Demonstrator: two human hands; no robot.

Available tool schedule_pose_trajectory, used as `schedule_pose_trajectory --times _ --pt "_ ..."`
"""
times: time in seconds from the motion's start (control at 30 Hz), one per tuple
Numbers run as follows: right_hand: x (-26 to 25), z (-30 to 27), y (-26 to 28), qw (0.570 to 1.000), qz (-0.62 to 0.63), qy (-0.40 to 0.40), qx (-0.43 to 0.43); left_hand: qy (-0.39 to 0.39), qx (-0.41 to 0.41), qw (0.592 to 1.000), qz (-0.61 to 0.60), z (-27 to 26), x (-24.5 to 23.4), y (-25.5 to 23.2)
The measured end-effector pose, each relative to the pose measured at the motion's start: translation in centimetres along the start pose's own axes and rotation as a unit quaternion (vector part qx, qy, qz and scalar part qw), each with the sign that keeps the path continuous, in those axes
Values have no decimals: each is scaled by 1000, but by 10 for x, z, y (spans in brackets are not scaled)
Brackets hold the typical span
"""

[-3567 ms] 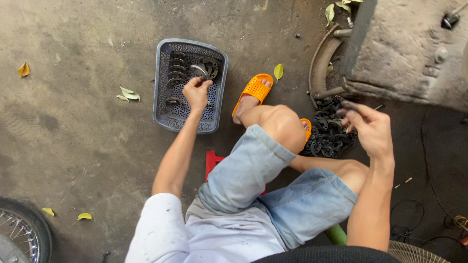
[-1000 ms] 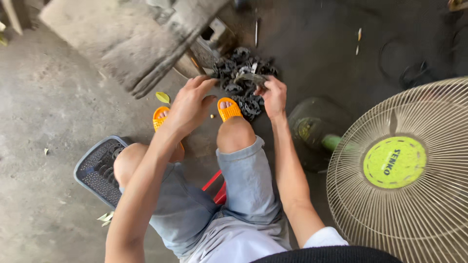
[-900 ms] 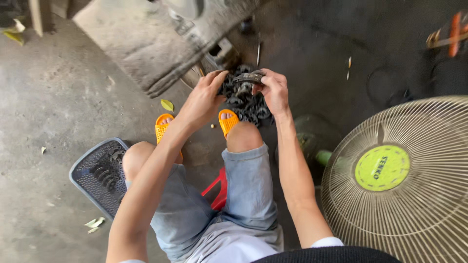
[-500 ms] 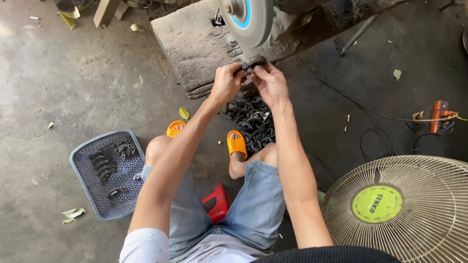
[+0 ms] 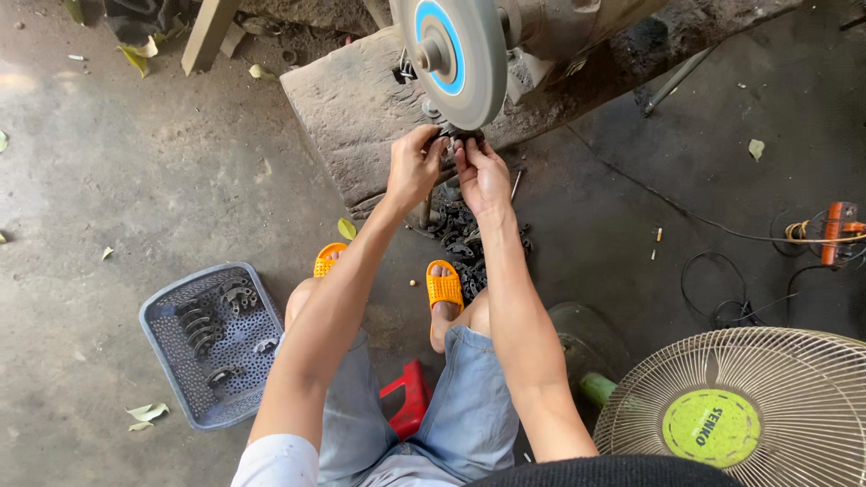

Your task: The person grinds small metal parts against a rotating grinding wheel, creating sparks. They handle the parts one at a time, rotating them to grind different edges, and place the finished pieces into a plastic basket.

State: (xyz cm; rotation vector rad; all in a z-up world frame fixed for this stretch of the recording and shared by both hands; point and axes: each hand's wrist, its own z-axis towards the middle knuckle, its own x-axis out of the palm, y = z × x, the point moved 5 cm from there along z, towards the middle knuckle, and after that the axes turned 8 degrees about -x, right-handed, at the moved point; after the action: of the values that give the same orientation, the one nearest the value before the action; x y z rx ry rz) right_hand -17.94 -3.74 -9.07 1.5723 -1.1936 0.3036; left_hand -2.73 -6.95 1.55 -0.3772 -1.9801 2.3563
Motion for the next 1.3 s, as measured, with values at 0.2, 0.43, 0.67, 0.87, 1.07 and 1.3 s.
schedule_pose_trajectory --times 0.2,0.43,0.67,0.87,1.07,1.3 --pt "15 -4 -2 1000 -5 -17 -17 -19 12 999 28 7 -1 12" --pt "22 -7 0 999 -3 -18 -26 -52 51 996 42 8 0 -8" --pt "37 -18 -2 998 -51 -13 -33 -67 31 996 48 2 -13 1" --pt "35 -27 16 998 -39 -27 -50 -62 25 997 26 3 6 -7" --pt "47 -41 20 997 -53 -16 -50 -67 -12 998 11 -5 0 -11" --pt "42 -35 17 996 -47 -32 -67 -72 -14 997 12 0 3 -5"
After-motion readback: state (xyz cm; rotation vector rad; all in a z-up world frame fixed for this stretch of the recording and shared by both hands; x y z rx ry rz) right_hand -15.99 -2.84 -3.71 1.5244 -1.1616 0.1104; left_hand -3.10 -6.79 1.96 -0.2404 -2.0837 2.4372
